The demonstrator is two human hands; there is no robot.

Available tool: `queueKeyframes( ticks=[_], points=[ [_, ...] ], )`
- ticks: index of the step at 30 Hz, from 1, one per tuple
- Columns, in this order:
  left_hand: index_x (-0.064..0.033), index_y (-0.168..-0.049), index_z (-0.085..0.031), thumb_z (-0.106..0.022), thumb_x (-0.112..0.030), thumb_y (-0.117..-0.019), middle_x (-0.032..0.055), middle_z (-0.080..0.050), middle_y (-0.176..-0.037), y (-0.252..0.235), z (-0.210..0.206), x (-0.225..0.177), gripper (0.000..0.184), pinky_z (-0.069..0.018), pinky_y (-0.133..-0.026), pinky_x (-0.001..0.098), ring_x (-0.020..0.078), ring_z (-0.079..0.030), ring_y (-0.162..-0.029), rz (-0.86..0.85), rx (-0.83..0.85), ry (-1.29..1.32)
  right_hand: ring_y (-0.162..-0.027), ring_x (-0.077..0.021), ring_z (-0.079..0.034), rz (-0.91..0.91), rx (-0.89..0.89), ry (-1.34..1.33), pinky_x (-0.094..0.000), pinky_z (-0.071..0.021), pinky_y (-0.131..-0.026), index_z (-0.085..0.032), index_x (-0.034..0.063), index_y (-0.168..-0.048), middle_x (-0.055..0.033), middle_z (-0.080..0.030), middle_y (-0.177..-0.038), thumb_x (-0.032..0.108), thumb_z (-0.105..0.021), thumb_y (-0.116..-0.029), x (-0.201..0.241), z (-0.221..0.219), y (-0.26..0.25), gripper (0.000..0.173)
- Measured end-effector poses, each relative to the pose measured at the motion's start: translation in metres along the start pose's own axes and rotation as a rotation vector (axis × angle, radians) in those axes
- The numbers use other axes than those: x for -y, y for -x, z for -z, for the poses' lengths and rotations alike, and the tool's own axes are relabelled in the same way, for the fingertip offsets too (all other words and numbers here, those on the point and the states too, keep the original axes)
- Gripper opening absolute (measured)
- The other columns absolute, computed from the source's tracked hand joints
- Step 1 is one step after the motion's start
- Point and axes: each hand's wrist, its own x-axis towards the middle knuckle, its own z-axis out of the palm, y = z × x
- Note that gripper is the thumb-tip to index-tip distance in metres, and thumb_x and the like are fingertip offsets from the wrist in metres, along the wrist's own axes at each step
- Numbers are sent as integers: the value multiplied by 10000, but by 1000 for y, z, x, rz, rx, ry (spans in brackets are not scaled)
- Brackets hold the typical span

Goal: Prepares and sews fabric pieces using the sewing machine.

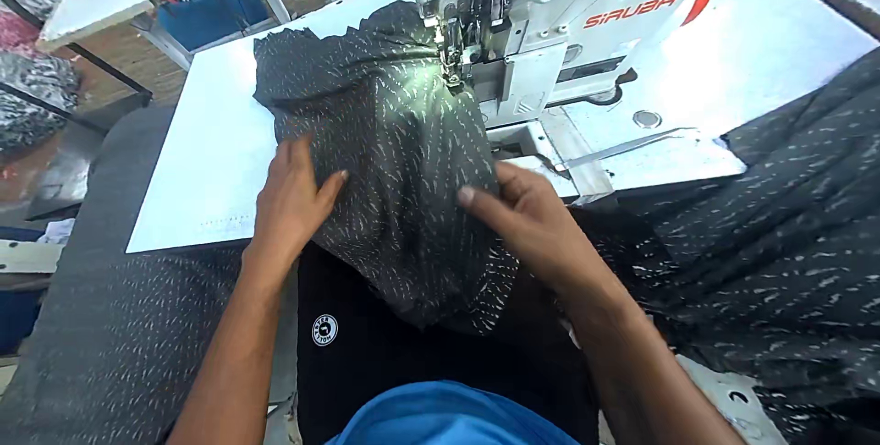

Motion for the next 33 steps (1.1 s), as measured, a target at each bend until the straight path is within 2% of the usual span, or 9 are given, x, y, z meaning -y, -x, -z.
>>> queueKeyframes(
  ticks=[3, 6, 9, 14, 18, 22, 25, 29, 33],
  points=[
    [11, -1432, -497, -686, -486, -947, 292, -575, -1323, 58, -16, 54, 720, -523, -852, 677, 465, -632, -1058, 144, -166, 49, -777, -85, -719, -126, 387, 27, -286, -630, -697, -744, 103, -1037, 7, -758, -892, 133, -741, -923, -34, 15, 49, 118],
    [-5, -1277, -555, -628, -289, -1021, 132, -634, -1078, 115, -41, 77, 390, -555, -706, 372, 188, -628, -818, 277, -386, 354, -890, -16, -681, -325, 650, 363, -294, -588, -834, -739, 176, -1059, 70, -732, -939, 336, -772, -889, -64, 19, 79, 236],
    [-1, -1270, -591, -614, -301, -1034, 126, -676, -1118, 139, -59, 62, 383, -617, -834, 431, 212, -702, -953, 415, -315, 710, -972, -247, -704, -244, 740, 689, -542, -565, -873, -745, 127, -1090, -86, -736, -1008, 341, -739, -924, -65, -14, 66, 271],
    [-77, -957, -727, -718, -341, -965, 16, -705, -776, 100, -55, 45, 264, -567, -603, 329, 107, -650, -633, 228, -348, 387, -928, -29, -696, 258, 510, 152, -248, -610, -853, -742, 94, -1067, 31, -739, -974, 181, -743, -944, -23, -87, 15, 150],
    [-19, -978, -710, -609, -324, -1030, 83, -703, -831, 83, 9, 63, 325, -604, -698, 410, 155, -684, -717, 58, -337, 288, -960, 12, -684, 49, 573, 194, -234, -601, -878, -734, 125, -1096, 63, -740, -1002, 203, -812, -874, -36, -57, 39, 248],
    [-147, -1040, -594, -462, -292, -1094, -87, -622, -895, 75, 19, 68, 204, -560, -758, 250, 22, -629, -819, 163, -439, 811, -1006, -145, -698, -378, 562, 406, -422, -575, -944, -713, 90, -1179, -56, -736, -1072, 212, -781, -908, -102, -17, 61, 304],
    [-136, -1302, -576, -327, -380, -1126, 10, -701, -1171, 83, 8, 50, 391, -568, -984, 389, 135, -676, -1113, 440, -338, 1541, -892, -219, -714, -456, 321, 489, -497, -587, -852, -731, 71, -1102, -95, -739, -973, 217, -751, -937, -113, -10, 59, 221],
    [-136, -1346, -576, -213, -576, -1084, 28, -695, -1227, 82, 20, 53, 628, -563, -996, 397, 151, -668, -1148, 437, -69, 1539, -799, -133, -730, -275, 5, 535, -388, -638, -751, -715, 101, -1098, -20, -748, -926, 246, -710, -959, -74, -2, 69, 201],
    [-95, -1172, -679, -631, -133, -998, -13, -731, -964, 68, 13, 58, 185, -621, -756, 270, 81, -707, -844, 284, -86, 1060, -710, -75, -680, 39, -280, 724, -288, -595, -623, -708, 98, -1034, 4, -714, -860, 269, -693, -960, -39, 1, 64, 186]
  ],
)
